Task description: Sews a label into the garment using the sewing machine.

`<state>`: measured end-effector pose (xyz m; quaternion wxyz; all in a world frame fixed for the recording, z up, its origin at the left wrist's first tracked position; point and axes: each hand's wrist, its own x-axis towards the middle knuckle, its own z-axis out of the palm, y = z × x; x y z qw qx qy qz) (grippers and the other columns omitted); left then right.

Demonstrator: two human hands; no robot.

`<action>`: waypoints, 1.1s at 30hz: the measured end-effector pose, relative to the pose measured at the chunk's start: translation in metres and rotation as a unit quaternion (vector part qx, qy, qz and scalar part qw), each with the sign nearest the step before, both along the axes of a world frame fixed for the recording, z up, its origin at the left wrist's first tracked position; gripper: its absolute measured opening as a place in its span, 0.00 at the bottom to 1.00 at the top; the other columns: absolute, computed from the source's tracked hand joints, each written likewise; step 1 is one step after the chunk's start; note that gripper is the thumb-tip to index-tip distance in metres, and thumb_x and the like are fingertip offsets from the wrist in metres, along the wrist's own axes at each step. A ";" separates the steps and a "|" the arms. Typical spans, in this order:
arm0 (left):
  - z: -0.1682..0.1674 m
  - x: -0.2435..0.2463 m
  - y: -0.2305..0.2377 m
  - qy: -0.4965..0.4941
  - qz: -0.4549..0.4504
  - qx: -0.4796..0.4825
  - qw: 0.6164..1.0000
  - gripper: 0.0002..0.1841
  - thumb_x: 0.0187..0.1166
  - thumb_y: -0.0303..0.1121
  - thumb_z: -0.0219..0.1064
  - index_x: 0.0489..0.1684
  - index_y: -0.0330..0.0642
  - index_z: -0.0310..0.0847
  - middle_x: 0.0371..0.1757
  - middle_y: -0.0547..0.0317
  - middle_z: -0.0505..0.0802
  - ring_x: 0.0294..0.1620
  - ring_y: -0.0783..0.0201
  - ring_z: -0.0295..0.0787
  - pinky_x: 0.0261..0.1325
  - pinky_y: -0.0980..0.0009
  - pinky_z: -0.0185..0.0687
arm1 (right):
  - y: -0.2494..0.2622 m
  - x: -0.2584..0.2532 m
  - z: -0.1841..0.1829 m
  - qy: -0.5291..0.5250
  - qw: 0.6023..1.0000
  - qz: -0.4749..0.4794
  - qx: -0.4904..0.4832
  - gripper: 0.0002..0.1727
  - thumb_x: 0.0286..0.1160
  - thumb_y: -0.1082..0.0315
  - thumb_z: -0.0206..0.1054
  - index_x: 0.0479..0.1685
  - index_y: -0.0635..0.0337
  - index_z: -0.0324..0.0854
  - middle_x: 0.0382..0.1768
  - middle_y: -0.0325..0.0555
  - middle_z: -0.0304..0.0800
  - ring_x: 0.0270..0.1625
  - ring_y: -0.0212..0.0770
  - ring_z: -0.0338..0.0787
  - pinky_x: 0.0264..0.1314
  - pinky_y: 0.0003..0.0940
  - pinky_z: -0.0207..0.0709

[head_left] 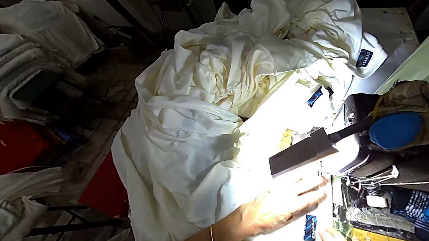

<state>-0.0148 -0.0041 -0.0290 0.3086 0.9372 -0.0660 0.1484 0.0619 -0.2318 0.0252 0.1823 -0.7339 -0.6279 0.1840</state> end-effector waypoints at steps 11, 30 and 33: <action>-0.007 -0.011 0.008 0.015 -0.036 -0.029 0.999 0.20 0.80 0.20 0.59 0.64 0.44 0.89 0.68 0.54 0.90 0.75 0.57 0.80 0.80 0.65 0.71 | 0.002 -0.002 0.005 0.014 1.000 -0.012 -0.025 0.12 0.79 0.77 0.60 0.48 0.62 0.90 0.69 0.73 0.84 0.76 0.73 0.79 0.76 0.77 0.59; -0.010 0.009 0.042 0.091 0.024 -0.011 0.996 0.14 0.77 0.31 0.65 0.55 0.45 0.93 0.55 0.55 0.95 0.64 0.60 0.88 0.75 0.61 0.73 | 0.025 0.034 -0.023 -0.028 0.998 -0.023 0.057 0.14 0.72 0.77 0.61 0.47 0.55 0.91 0.68 0.66 0.86 0.77 0.65 0.81 0.75 0.67 0.66; 0.007 0.010 0.038 0.055 0.014 -0.065 0.996 0.14 0.76 0.26 0.63 0.55 0.44 0.91 0.53 0.57 0.93 0.61 0.65 0.87 0.69 0.67 0.78 | 0.020 0.034 -0.043 -0.052 0.992 -0.036 0.106 0.17 0.73 0.73 0.56 0.47 0.51 0.92 0.67 0.60 0.89 0.75 0.60 0.83 0.74 0.65 0.67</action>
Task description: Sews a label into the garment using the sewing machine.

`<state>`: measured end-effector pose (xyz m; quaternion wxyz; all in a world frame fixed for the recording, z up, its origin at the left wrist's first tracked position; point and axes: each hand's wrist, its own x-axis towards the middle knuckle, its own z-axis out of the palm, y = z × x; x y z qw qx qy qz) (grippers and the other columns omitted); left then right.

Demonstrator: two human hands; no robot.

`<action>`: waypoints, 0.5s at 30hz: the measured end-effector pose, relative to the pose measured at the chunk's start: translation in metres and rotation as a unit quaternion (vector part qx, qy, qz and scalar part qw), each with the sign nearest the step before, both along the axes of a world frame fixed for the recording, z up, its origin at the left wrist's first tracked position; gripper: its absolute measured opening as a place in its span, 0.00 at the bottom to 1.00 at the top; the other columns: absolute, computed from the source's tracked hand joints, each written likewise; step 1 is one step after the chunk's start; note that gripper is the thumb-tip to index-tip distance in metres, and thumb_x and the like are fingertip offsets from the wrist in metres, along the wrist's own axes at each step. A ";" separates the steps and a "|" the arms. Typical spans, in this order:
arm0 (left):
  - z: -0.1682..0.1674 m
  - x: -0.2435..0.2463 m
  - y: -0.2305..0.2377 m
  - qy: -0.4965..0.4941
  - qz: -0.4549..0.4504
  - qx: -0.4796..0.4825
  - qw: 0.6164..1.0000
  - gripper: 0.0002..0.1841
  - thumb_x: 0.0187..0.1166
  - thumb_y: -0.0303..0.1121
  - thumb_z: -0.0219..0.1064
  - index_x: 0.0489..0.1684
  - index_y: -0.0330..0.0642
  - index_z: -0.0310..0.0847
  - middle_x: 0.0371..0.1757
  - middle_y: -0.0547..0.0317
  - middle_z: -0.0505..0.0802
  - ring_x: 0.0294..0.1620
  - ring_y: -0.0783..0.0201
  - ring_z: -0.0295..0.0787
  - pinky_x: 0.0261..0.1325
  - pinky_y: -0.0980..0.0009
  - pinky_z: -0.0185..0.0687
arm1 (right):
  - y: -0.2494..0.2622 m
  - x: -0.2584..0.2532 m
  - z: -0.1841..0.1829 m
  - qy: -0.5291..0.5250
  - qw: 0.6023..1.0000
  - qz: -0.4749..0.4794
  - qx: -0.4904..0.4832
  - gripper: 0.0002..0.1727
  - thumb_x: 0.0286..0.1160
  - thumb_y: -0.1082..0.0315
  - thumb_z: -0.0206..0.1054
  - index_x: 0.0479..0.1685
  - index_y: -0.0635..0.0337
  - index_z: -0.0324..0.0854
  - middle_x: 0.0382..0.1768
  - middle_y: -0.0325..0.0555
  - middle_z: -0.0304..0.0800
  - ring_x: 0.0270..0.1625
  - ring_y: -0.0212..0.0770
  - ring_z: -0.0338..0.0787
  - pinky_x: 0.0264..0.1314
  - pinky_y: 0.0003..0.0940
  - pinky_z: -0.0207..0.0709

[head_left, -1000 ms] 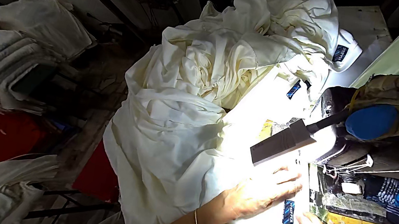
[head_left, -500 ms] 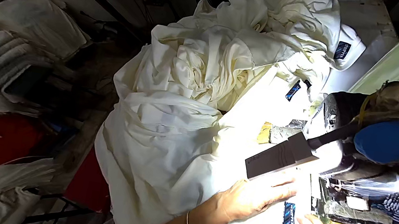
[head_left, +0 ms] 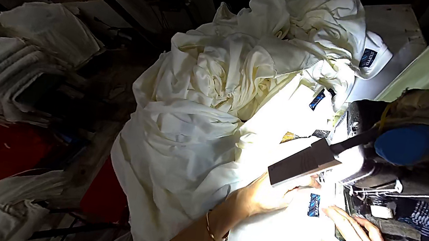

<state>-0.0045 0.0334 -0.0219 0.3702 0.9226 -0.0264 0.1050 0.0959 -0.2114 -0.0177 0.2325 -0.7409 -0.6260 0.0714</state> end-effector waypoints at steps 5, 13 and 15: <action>0.020 -0.021 -0.039 -0.092 0.000 0.007 0.996 0.12 0.77 0.18 0.59 0.46 0.32 0.91 0.55 0.46 0.94 0.64 0.56 0.89 0.71 0.63 0.80 | 0.001 -0.004 -0.016 -0.026 0.996 -0.038 0.077 0.20 0.74 0.68 0.51 0.45 0.51 0.93 0.66 0.50 0.91 0.73 0.51 0.86 0.73 0.61 0.69; -0.011 -0.037 -0.047 -0.114 -0.028 0.066 0.991 0.15 0.77 0.17 0.60 0.52 0.34 0.92 0.60 0.47 0.95 0.71 0.53 0.88 0.77 0.64 0.77 | -0.006 -0.009 -0.019 -0.051 0.991 -0.048 0.116 0.20 0.72 0.69 0.53 0.47 0.47 0.95 0.67 0.49 0.91 0.77 0.62 0.80 0.77 0.67 0.64; -0.013 -0.036 -0.045 -0.115 -0.033 0.060 0.991 0.15 0.75 0.17 0.61 0.52 0.34 0.92 0.60 0.48 0.95 0.71 0.55 0.88 0.77 0.64 0.77 | -0.006 -0.010 -0.017 -0.056 0.991 -0.040 0.116 0.21 0.70 0.71 0.54 0.49 0.49 0.95 0.63 0.45 0.93 0.75 0.59 0.83 0.76 0.68 0.64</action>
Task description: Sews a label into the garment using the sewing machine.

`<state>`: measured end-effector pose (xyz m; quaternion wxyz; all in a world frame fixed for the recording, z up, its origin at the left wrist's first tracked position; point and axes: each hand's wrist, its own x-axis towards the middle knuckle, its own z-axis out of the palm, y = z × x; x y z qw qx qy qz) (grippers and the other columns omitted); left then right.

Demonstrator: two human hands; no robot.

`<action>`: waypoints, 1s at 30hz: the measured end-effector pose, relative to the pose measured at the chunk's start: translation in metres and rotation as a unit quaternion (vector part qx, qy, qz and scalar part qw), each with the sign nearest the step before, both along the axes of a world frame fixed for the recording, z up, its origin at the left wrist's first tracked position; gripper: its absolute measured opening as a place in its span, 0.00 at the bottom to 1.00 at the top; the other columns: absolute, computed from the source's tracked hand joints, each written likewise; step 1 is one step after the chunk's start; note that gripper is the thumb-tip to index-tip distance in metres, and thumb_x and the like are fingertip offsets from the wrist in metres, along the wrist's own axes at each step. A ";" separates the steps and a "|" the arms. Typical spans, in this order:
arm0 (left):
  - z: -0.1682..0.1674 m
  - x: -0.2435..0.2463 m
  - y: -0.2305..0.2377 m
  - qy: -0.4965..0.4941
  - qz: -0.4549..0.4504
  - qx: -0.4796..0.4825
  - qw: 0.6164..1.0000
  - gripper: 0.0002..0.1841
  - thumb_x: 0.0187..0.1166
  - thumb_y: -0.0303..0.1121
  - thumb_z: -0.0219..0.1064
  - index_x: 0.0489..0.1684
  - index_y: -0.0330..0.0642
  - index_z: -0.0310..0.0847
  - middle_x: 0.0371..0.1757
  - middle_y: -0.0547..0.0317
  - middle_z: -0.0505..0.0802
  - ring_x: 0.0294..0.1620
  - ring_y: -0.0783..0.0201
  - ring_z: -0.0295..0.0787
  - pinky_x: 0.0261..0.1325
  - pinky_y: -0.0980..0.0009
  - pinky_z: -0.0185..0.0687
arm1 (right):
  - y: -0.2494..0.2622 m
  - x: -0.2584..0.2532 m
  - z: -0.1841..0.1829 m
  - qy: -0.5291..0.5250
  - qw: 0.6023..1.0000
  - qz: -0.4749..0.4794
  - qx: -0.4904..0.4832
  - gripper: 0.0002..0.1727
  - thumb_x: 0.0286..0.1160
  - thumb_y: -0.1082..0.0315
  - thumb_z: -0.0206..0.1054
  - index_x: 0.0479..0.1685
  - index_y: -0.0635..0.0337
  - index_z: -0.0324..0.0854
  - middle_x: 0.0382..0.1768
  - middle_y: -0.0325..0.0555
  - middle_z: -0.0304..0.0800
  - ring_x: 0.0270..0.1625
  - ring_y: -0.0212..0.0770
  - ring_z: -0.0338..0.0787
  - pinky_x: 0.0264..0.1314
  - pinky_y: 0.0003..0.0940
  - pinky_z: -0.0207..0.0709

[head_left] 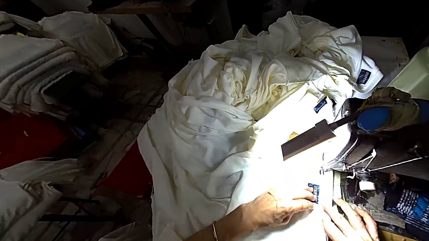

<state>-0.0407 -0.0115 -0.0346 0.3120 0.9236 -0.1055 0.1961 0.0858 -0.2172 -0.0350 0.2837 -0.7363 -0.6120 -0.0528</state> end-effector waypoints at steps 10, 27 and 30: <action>0.002 0.026 -0.001 0.081 0.065 0.011 0.995 0.19 0.76 0.29 0.58 0.63 0.36 0.85 0.62 0.52 0.91 0.74 0.55 0.80 0.79 0.63 0.69 | 0.005 0.000 0.005 0.006 1.000 0.022 -0.002 0.20 0.71 0.71 0.54 0.47 0.52 0.94 0.58 0.50 0.95 0.67 0.54 0.91 0.74 0.62 0.74; 0.000 0.033 0.011 0.033 0.039 -0.013 0.999 0.17 0.75 0.29 0.60 0.57 0.34 0.89 0.67 0.42 0.88 0.75 0.49 0.80 0.80 0.58 0.69 | 0.015 0.011 0.001 0.025 0.999 0.007 -0.023 0.21 0.76 0.69 0.50 0.47 0.50 0.93 0.58 0.51 0.94 0.68 0.52 0.89 0.72 0.61 0.71; 0.002 0.033 0.011 0.019 0.028 -0.011 0.999 0.16 0.72 0.25 0.63 0.55 0.34 0.90 0.62 0.44 0.91 0.71 0.50 0.82 0.77 0.61 0.74 | 0.017 0.013 0.002 0.025 0.999 0.006 -0.021 0.20 0.77 0.69 0.49 0.46 0.49 0.92 0.60 0.50 0.94 0.70 0.52 0.88 0.72 0.59 0.71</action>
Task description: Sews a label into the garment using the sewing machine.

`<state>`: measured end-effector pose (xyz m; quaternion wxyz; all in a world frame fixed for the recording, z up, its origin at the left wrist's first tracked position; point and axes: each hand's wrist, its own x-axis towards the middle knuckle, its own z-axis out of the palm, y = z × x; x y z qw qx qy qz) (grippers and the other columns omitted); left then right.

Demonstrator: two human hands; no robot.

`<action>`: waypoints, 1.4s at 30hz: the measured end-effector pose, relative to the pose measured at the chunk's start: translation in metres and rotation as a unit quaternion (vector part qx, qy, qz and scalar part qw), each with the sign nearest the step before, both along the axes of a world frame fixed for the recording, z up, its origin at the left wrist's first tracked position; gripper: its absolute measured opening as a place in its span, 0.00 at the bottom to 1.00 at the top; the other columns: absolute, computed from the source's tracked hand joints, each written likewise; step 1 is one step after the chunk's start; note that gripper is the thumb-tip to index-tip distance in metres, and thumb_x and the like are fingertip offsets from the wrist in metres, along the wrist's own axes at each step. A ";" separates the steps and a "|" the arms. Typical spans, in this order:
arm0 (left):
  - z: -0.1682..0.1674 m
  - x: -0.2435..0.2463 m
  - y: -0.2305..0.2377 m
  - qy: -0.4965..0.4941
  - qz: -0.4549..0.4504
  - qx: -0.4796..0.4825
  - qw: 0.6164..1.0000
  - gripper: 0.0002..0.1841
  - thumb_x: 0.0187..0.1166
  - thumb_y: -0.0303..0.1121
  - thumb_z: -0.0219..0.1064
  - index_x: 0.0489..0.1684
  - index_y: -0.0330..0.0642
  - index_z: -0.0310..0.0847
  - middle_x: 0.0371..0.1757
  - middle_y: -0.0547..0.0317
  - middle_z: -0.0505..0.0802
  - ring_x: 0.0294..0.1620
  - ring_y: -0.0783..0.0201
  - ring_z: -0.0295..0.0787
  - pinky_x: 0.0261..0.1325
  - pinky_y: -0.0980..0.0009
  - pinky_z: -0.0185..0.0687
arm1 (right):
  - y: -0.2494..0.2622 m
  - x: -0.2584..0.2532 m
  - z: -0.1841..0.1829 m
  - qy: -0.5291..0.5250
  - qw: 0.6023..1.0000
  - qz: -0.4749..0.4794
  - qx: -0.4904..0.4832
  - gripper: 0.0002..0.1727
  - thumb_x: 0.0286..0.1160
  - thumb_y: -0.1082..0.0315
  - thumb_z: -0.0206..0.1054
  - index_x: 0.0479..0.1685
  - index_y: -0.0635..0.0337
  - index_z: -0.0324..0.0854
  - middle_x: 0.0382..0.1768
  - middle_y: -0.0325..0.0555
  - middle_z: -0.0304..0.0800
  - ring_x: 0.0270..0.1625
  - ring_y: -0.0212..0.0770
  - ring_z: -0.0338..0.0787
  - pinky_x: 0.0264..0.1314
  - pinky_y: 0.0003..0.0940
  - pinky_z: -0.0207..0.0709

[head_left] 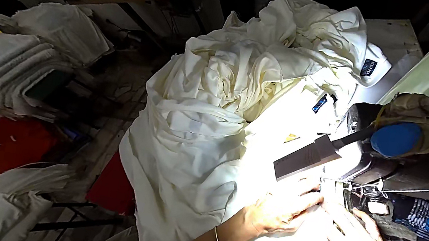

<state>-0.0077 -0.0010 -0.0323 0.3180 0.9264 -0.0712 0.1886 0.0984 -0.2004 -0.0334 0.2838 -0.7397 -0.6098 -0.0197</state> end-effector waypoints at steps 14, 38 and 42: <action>-0.001 -0.007 0.021 0.128 -0.030 0.060 0.989 0.24 0.77 0.28 0.61 0.73 0.54 0.85 0.79 0.58 0.83 0.70 0.57 0.86 0.52 0.54 0.87 | 0.003 0.002 0.005 0.014 1.000 -0.020 -0.008 0.20 0.77 0.71 0.51 0.48 0.55 0.93 0.61 0.51 0.94 0.70 0.52 0.89 0.74 0.61 0.72; 0.024 -0.011 -0.046 0.146 0.117 -0.013 0.982 0.24 0.77 0.36 0.67 0.70 0.33 0.82 0.64 0.44 0.91 0.66 0.52 0.87 0.71 0.56 0.77 | 0.027 0.021 -0.019 0.036 0.992 -0.060 0.108 0.21 0.76 0.70 0.52 0.48 0.60 0.94 0.57 0.50 0.96 0.63 0.51 0.93 0.72 0.59 0.74; 0.049 -0.031 -0.021 0.155 0.314 0.115 0.930 0.12 0.71 0.31 0.71 0.44 0.32 0.93 0.50 0.37 0.95 0.58 0.40 0.90 0.65 0.43 0.79 | 0.029 0.022 -0.015 0.014 0.992 -0.053 0.117 0.16 0.77 0.67 0.59 0.47 0.56 0.95 0.54 0.47 0.97 0.59 0.50 0.95 0.66 0.58 0.78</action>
